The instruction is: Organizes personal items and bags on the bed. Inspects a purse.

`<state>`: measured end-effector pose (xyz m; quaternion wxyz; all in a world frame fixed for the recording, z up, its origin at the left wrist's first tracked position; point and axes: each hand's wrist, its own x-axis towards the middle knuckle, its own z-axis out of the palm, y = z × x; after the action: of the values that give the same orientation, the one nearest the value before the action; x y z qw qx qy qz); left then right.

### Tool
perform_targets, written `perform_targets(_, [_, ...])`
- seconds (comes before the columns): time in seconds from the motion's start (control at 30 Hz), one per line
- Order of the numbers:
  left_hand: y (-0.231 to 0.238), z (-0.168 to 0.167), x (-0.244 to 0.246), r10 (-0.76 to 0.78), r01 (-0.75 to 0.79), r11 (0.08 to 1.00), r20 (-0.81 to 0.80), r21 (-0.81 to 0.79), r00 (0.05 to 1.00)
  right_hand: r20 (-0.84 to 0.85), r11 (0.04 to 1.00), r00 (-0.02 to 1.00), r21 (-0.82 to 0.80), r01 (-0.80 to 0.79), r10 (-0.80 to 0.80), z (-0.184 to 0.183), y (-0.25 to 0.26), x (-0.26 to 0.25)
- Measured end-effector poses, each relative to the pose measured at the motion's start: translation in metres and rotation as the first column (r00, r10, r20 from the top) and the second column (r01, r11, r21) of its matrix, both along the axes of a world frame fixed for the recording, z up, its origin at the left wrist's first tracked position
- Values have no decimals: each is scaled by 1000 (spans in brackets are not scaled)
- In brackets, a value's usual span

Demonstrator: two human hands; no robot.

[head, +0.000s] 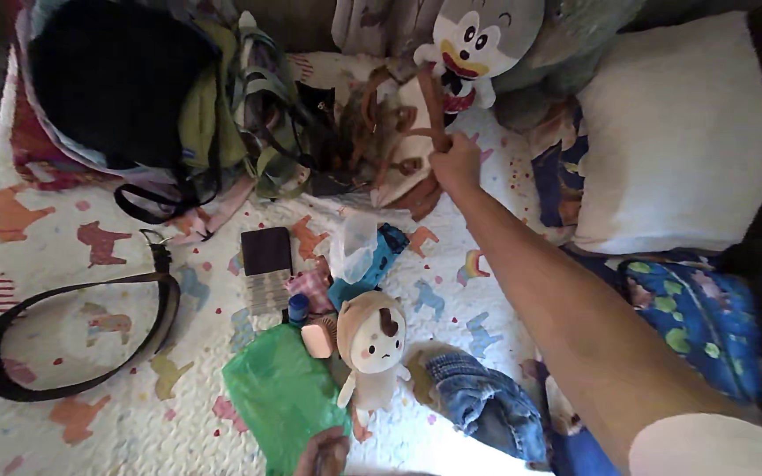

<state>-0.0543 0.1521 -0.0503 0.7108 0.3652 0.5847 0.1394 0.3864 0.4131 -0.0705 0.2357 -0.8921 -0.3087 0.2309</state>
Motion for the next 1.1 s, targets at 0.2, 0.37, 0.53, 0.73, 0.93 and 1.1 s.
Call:
perform_targets(0.2, [31,8,110,129,-65,977,315,-205,940,-2,996,999,-76,45,-45,35,-194,-13])
perform_targets(0.37, [12,-38,199,24,-8,988,102,-151,994,-106,976,994,-216,6,-30,19,-311,-47])
perform_targets(0.53, [25,-86,244,-117,138,980,-146,145,982,-109,1000,994,-6,-16,16,15,-363,-43])
perform_targets(0.73, [26,-98,283,-272,422,887,-527,189,806,157,887,988,456,-77,5,21,-395,-17])
perform_targets(0.93, [3,-99,275,-24,150,940,-381,306,924,-618,716,786,554,425,11,66,-376,2])
perform_targets(1.1, [-19,-32,251,275,-280,955,-61,-98,960,-778,736,599,516,439,188,75,-389,5])
